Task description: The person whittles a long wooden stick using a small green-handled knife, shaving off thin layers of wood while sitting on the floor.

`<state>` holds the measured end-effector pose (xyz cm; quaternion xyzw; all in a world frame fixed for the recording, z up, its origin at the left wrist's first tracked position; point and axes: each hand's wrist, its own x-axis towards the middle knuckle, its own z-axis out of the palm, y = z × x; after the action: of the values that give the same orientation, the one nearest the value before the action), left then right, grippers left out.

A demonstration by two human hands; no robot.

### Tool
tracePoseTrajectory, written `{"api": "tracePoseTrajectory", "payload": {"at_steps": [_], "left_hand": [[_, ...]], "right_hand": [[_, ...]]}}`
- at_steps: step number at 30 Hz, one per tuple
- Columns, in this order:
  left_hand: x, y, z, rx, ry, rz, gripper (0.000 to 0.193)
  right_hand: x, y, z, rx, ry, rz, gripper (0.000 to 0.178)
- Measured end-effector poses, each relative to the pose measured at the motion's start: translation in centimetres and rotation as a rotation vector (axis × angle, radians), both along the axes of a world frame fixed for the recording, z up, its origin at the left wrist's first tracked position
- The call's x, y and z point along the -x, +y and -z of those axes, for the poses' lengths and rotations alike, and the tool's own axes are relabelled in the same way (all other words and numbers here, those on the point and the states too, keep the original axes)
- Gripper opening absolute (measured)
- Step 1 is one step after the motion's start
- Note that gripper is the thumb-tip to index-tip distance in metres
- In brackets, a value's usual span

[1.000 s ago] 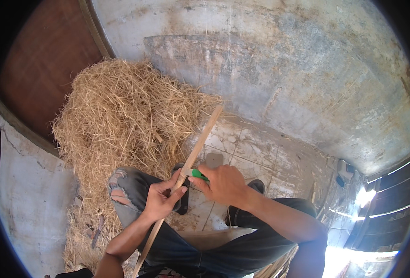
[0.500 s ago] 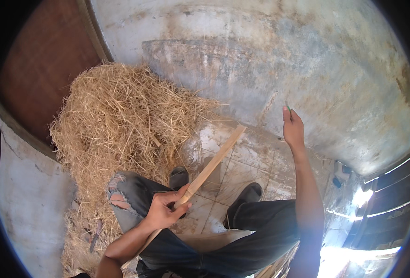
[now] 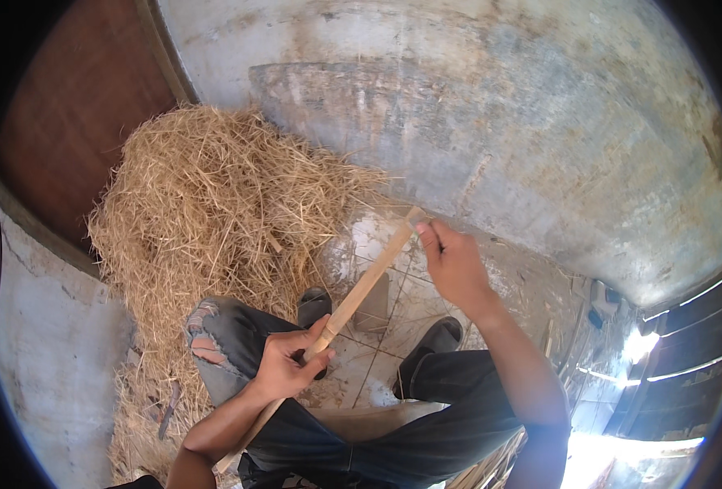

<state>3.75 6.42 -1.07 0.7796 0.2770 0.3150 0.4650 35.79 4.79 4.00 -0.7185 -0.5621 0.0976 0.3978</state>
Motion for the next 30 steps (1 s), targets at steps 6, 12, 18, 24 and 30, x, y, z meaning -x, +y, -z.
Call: {"api": "tracePoseTrajectory", "payload": {"at_steps": [6,12,18,24,30], "left_hand": [[0.0,0.2,0.1,0.025,0.024,-0.075,0.057],[-0.1,0.2,0.8,0.07,0.024,-0.073,0.054],[-0.3,0.5,1.6,0.227,-0.044,-0.141,0.056],[-0.3,0.5,1.5,0.306,-0.113,-0.088,0.054],[-0.4,0.5,-0.2,0.371,-0.199,0.01,0.056]], "right_hand": [[7.7,-2.2,1.9,0.086,-0.058,-0.262,0.034],[5.5,0.2,0.7,0.06,-0.048,-0.096,0.034],[11.2,-2.7,3.8,0.078,0.056,-0.345,0.034],[10.9,-2.4,3.9,0.119,0.196,-0.425,0.039],[8.9,-1.5,1.7,0.491,0.706,-0.569,0.05]]}}
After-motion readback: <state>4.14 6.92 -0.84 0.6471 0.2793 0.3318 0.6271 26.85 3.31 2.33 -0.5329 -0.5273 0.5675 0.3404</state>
